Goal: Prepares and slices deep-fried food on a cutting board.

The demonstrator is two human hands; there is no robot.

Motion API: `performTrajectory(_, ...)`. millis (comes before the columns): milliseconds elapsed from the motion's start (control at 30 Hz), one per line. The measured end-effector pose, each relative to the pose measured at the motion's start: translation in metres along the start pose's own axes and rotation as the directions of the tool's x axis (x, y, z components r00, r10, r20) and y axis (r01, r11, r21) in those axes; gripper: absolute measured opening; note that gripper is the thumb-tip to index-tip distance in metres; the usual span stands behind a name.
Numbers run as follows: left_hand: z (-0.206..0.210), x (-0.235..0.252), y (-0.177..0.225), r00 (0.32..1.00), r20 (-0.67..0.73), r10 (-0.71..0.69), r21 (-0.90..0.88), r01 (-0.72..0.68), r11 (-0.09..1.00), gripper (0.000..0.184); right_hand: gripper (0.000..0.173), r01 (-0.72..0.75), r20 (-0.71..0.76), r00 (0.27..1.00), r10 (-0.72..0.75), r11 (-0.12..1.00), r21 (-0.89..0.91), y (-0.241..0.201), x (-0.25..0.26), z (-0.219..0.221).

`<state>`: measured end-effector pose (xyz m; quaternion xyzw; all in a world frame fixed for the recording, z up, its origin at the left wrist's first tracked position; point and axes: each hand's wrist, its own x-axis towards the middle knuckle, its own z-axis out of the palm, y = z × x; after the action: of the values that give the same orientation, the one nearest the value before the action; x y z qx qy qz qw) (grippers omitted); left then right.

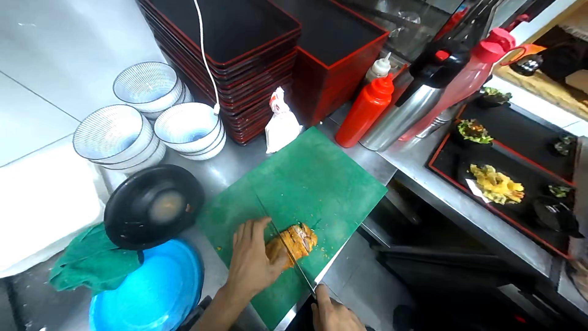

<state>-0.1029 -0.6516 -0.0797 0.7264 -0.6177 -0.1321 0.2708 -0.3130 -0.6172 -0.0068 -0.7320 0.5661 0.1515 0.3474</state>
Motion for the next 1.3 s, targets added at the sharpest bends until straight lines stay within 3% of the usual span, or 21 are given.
performTrajectory(167,0.015,0.08,-0.002,0.992,-0.011,0.122,-0.103,-0.123,0.987,0.036,0.033,-0.097,0.072,0.993,0.098,0.995,-0.021,-0.011,0.005,0.001)
performTrajectory(333,0.056,0.141,-0.018,0.961,0.095,0.26,-0.125,-0.248,0.961,0.03,0.032,-0.141,0.136,0.98,0.146,0.989,-0.045,-0.018,0.008,-0.006)
performTrajectory(400,0.062,0.145,-0.019,0.951,0.181,0.249,-0.084,-0.238,0.968,0.03,0.031,-0.155,0.134,0.978,0.161,0.986,-0.056,-0.016,0.012,-0.003)
performTrajectory(500,0.066,0.142,-0.024,0.951,0.178,0.254,-0.04,-0.251,0.967,0.029,0.033,-0.17,0.084,0.981,0.176,0.983,-0.071,-0.005,0.027,0.025)
performTrajectory(633,0.063,0.143,-0.023,0.956,0.183,0.228,-0.057,-0.222,0.973,0.03,0.033,-0.157,0.098,0.982,0.16,0.987,-0.038,0.002,0.032,0.027)
performTrajectory(867,0.029,0.153,-0.01,0.965,0.054,0.256,-0.13,-0.248,0.96,0.032,0.028,-0.011,-0.085,0.996,0.009,1.0,-0.018,-0.011,0.002,0.012)
performTrajectory(1133,0.053,0.138,-0.035,0.969,0.008,0.245,-0.151,-0.241,0.959,0.03,0.029,-0.115,0.091,0.989,0.119,0.992,-0.05,-0.032,0.004,-0.004)
performTrajectory(1300,0.059,0.135,-0.039,0.972,0.048,0.229,-0.087,-0.225,0.971,0.026,0.035,-0.186,0.165,0.969,0.184,0.983,-0.006,-0.023,0.03,0.025)
